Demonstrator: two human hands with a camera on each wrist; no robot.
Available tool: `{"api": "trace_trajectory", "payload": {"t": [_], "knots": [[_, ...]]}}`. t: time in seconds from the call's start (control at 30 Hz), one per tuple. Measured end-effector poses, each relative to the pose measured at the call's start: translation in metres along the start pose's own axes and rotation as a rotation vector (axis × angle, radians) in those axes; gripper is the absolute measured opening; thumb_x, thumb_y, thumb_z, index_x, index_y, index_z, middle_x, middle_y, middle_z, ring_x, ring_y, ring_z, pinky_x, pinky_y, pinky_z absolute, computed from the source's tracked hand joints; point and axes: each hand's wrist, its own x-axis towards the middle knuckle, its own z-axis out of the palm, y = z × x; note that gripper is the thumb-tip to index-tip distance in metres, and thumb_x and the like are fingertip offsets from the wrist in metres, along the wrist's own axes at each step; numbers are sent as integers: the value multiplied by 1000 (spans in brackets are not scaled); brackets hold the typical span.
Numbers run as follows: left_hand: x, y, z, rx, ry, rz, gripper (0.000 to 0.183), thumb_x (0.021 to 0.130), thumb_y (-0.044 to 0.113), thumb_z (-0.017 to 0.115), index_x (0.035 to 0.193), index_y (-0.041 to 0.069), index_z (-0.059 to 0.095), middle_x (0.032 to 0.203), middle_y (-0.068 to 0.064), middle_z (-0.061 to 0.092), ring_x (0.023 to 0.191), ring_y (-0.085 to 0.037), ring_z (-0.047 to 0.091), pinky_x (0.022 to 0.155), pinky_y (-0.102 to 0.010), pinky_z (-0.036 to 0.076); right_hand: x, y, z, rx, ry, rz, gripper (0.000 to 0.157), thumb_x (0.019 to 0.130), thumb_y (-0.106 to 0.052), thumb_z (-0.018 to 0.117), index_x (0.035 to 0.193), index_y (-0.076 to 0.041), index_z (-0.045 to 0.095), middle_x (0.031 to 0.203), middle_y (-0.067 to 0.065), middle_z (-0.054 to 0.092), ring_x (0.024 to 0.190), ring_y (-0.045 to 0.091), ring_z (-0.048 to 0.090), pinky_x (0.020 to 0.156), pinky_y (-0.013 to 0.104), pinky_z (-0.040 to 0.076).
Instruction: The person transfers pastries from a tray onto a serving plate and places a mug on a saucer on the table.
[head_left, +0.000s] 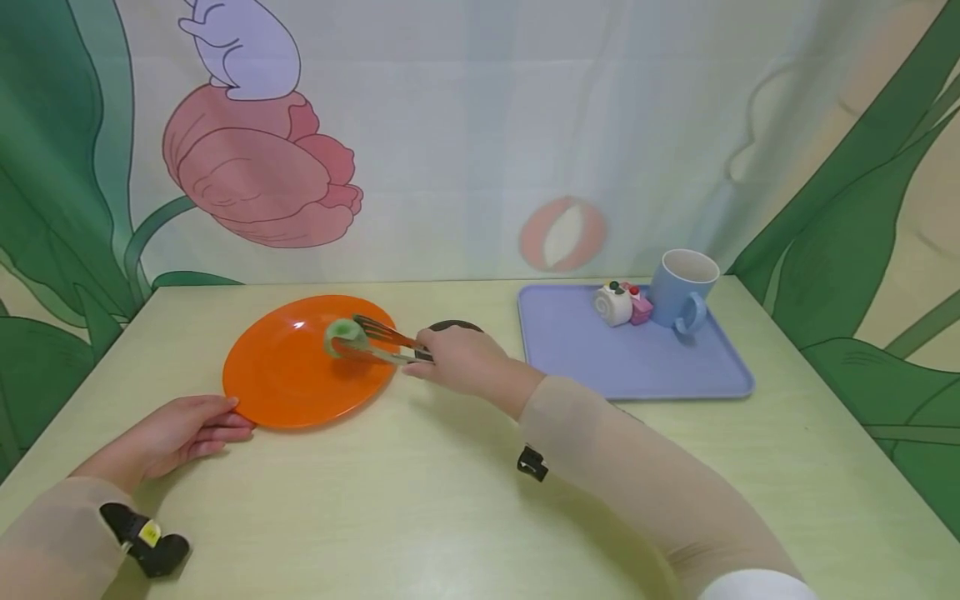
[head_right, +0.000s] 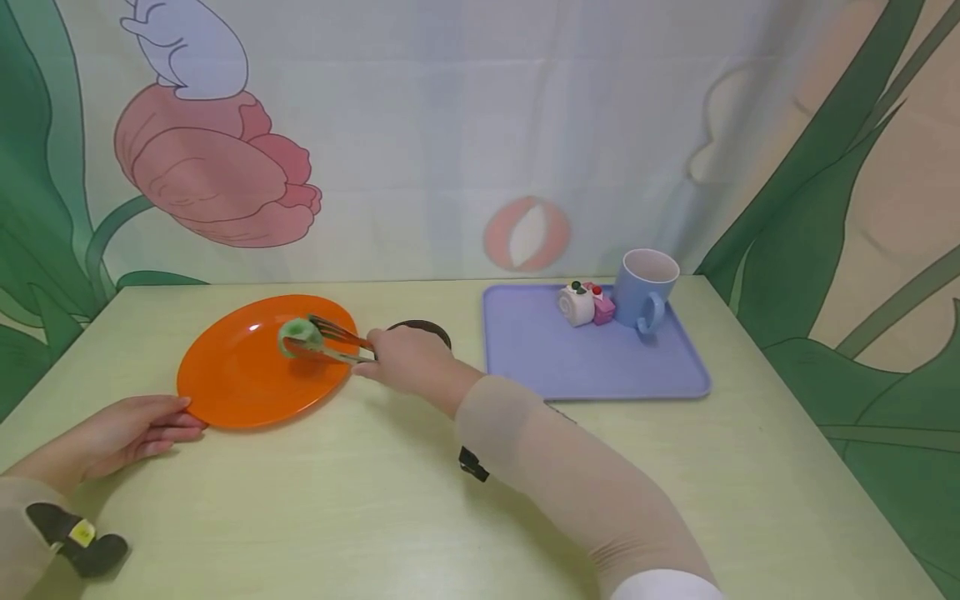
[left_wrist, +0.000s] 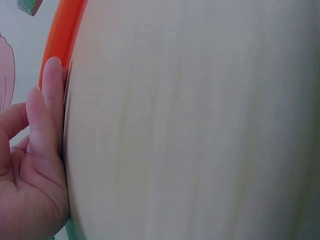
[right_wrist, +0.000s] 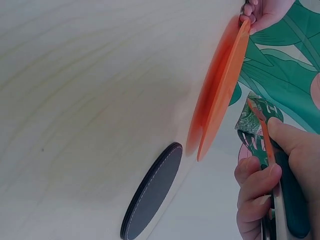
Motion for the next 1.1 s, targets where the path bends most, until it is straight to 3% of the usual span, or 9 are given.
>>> {"api": "trace_trajectory", "payload": {"t": [0.33,0.77,1.1], "knots": [[-1,1,0,-14,-1,-5,41,101,29,37,124,-5,45,95,-3,70,89,-13,67,74,-23,53,5,-5,0,-5,-16,5,52,90,-54,49,127,-17,54,95,-6,63,73,8,55,63,24,47],[2,-1,1,4,8,-9,48,101,31,38,129,-8,39,96,-4,69,90,-14,67,74,-23,53,13,-14,1,22,-56,22,56,91,-54,48,134,-18,48,108,-3,64,76,10,58,59,27,47],[0,-1,-1,-4,-11,5,43,100,32,40,122,-4,47,96,-3,70,90,-13,67,74,-23,53,13,-15,3,34,-65,31,57,91,-55,48,134,-19,47,107,-4,64,75,9,58,57,26,46]]}}
